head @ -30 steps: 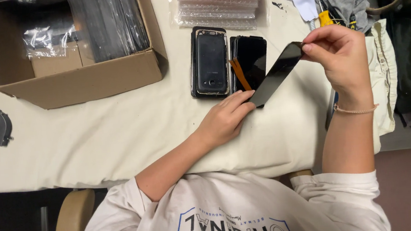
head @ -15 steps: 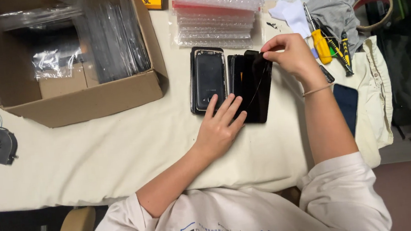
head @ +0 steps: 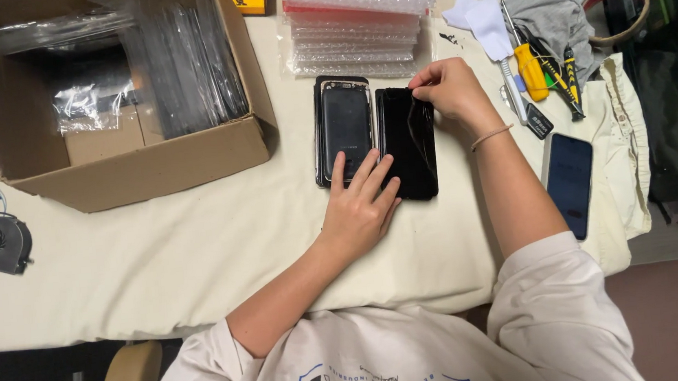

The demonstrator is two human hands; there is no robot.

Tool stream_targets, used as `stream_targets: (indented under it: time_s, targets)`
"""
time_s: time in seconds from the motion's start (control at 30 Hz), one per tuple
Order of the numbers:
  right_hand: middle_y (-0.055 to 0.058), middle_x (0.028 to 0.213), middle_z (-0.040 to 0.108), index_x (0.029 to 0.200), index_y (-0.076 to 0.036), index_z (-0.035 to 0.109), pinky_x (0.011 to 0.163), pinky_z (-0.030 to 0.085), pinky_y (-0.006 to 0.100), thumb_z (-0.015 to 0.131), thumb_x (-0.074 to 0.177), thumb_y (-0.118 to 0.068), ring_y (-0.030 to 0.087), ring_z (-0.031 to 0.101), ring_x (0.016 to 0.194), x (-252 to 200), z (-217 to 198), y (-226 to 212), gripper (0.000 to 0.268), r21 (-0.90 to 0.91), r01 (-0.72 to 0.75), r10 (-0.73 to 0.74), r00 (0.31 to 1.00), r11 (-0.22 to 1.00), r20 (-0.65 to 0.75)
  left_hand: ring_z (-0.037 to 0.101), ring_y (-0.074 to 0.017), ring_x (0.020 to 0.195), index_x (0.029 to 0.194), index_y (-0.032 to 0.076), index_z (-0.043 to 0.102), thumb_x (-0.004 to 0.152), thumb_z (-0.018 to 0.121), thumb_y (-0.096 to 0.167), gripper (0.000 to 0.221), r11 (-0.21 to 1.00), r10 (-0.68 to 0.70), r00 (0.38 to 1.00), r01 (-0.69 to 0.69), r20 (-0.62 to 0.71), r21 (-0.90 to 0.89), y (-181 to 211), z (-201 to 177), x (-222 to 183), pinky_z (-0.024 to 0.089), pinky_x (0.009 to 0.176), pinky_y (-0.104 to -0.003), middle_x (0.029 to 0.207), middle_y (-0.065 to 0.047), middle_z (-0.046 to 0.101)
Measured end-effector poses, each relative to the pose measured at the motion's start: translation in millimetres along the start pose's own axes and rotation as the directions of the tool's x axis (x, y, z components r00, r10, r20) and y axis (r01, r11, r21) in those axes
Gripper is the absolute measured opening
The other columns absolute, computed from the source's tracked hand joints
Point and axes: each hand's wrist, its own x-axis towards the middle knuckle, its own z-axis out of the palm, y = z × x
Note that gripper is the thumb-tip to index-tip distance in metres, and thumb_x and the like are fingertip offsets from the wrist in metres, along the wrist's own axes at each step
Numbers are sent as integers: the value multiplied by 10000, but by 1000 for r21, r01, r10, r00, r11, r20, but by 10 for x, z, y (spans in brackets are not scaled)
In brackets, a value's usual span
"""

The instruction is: Unpacking, inspecting, and arranging mobile phone replacement screens and frames on a repair bench.

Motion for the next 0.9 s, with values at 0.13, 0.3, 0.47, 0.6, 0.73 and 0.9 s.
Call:
stream_targets:
  time_s: [0.13, 0.3, 0.47, 0.6, 0.73, 0.9]
  targets:
    - [66, 816, 739, 969, -132, 800, 662, 567, 275, 785, 824, -77, 132, 693, 752, 28, 12, 66, 156, -5, 1, -1, 1000, 1000, -2, 494, -364, 1403, 1107, 46, 736, 888, 749, 245, 296, 1000, 1, 1000, -1, 28, -21, -8, -21, 1, 184, 1170, -732, 1386, -199, 616]
    - [144, 943, 743, 1052, -66, 778, 719, 570, 318, 758, 872, -64, 187, 691, 834, -63, -22, 34, 181, 63, 80, -80, 997, 995, -3, 504, -349, 1395, 1093, 55, 742, 868, 770, 168, 253, 1000, -1, 1000, 1, 26, 14, -35, 20, -11, 175, 1176, -723, 1377, -183, 625]
    - [117, 1065, 733, 1227, -62, 699, 829, 588, 313, 710, 945, -130, 168, 692, 959, -287, 34, 1, 290, 269, 31, -6, 996, 963, -94, 496, -343, 1402, 1145, 42, 714, 841, 796, 161, 336, 999, -25, 1000, 25, 14, 23, -6, 24, -27, 179, 1192, -712, 1388, -184, 614]
    - [113, 1086, 722, 1285, -40, 684, 857, 565, 301, 601, 1019, -112, 153, 658, 996, -410, 216, 154, 288, 351, 77, -9, 982, 933, -189, 510, -340, 1384, 1079, 34, 737, 865, 779, 145, 244, 999, -6, 1000, 6, 0, 34, -22, 44, -33, 190, 1192, -703, 1358, -180, 631]
    - [118, 1075, 722, 1274, -44, 698, 869, 560, 306, 586, 1011, -76, 155, 663, 998, -458, 240, 81, 287, 338, 103, -31, 976, 936, -213, 519, -340, 1376, 1057, 39, 744, 847, 791, 146, 240, 998, 12, 1000, -11, -12, 65, -36, 78, -44, 203, 1193, -698, 1350, -177, 637]
    - [122, 1058, 728, 1271, -44, 706, 862, 559, 303, 596, 985, -38, 148, 656, 986, -432, 279, 46, 307, 365, 121, -40, 975, 923, -220, 520, -322, 1374, 1047, 47, 749, 846, 800, 169, 241, 995, 26, 1000, -24, -18, 96, -49, 84, -28, 203, 1202, -691, 1348, -162, 639]
